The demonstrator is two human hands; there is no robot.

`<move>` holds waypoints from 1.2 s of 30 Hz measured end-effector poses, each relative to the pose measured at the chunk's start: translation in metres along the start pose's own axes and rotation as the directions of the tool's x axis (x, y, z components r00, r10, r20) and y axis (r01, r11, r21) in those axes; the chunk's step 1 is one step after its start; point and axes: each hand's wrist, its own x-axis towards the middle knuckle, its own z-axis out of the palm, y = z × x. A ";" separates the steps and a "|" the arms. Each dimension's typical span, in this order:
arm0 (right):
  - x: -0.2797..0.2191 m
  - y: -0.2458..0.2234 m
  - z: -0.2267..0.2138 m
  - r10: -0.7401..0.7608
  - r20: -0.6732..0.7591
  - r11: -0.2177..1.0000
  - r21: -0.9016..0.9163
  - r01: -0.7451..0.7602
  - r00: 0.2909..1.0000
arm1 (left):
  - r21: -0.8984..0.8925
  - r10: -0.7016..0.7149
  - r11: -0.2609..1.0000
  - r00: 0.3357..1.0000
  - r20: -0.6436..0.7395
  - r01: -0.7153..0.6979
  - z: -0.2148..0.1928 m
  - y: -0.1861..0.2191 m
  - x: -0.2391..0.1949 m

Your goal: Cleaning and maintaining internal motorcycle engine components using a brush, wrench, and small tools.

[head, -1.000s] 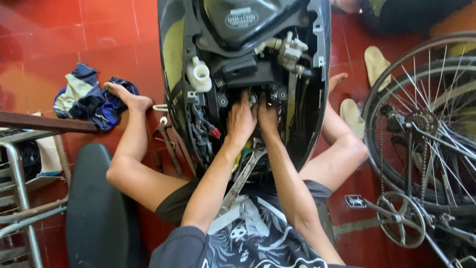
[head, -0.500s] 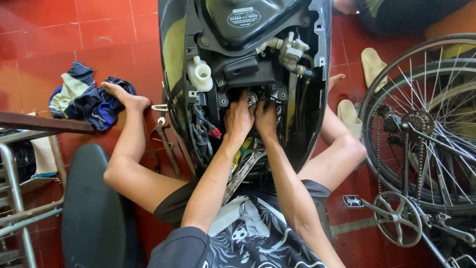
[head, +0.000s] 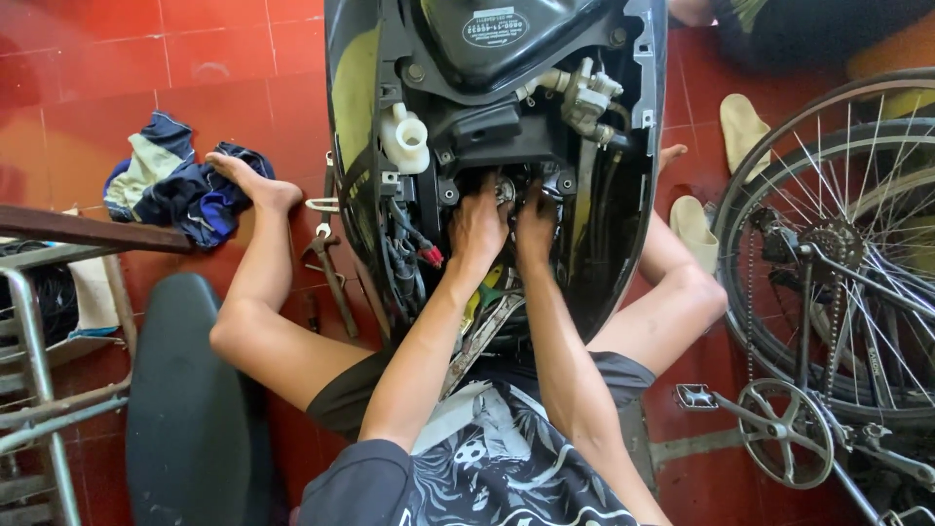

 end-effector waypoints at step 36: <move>0.022 0.025 0.040 -0.201 -0.424 0.975 0.004 0.224 0.883 | -0.012 -0.002 1.000 0.998 0.055 0.003 0.028 -0.025 0.020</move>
